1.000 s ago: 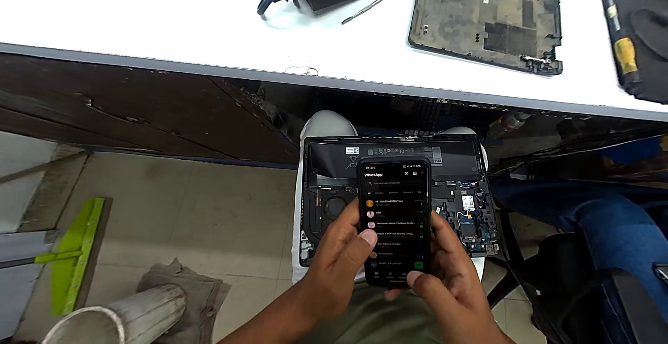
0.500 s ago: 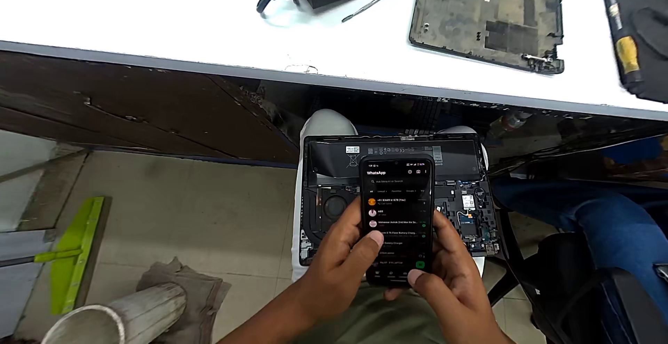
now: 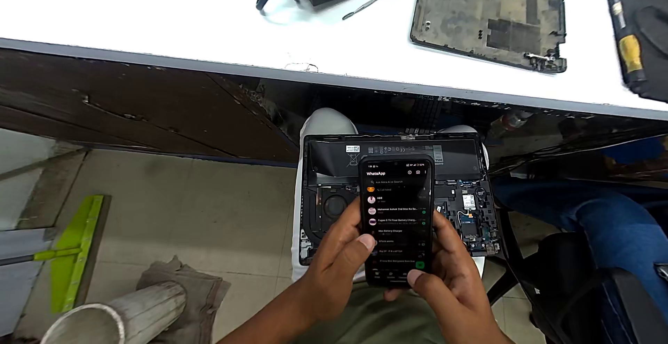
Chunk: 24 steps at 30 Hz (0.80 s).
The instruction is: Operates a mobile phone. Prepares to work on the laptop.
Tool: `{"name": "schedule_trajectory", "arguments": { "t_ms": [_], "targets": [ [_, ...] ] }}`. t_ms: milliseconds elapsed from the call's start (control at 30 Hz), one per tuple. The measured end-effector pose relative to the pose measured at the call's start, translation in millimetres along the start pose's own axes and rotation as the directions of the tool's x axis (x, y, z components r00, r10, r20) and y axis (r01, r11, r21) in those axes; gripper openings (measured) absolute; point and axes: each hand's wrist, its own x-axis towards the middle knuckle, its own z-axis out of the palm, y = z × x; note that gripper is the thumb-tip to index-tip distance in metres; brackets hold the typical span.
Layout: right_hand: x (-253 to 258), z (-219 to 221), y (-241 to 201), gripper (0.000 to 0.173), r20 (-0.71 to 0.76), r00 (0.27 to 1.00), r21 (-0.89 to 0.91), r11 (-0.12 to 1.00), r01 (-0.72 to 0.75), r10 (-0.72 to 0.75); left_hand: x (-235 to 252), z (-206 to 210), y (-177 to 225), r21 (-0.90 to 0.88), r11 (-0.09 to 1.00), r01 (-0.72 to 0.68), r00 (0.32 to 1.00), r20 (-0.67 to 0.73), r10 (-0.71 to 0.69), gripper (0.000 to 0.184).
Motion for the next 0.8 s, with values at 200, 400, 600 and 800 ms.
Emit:
{"name": "schedule_trajectory", "arguments": {
  "t_ms": [200, 400, 600, 800],
  "targets": [
    [0, 0, 1, 0.073, 0.006, 1.0, 0.001, 1.0, -0.002, 0.002, 0, 2, 1, 0.026, 1.0, 0.004, 0.999, -0.037, -0.003, 0.047],
    [0, 1, 6, 0.073, 0.001, 0.998, -0.104, 0.993, 0.056, -0.056, 5, 13, 3, 0.08, 0.997, 0.018, 0.987, -0.16, -0.005, 0.033],
    [0, -1, 0, 0.071, -0.014, 1.0, -0.032, 0.999, 0.01, -0.011, 4, 6, 3, 0.029, 1.0, 0.005, 0.999, -0.045, -0.004, 0.044],
    [1, 0, -2, 0.071, -0.019, 1.0, -0.037, 0.999, 0.014, -0.015, 2, 6, 1, 0.094, 0.995, 0.019, 1.0, -0.021, -0.017, 0.057]
  ]
}}
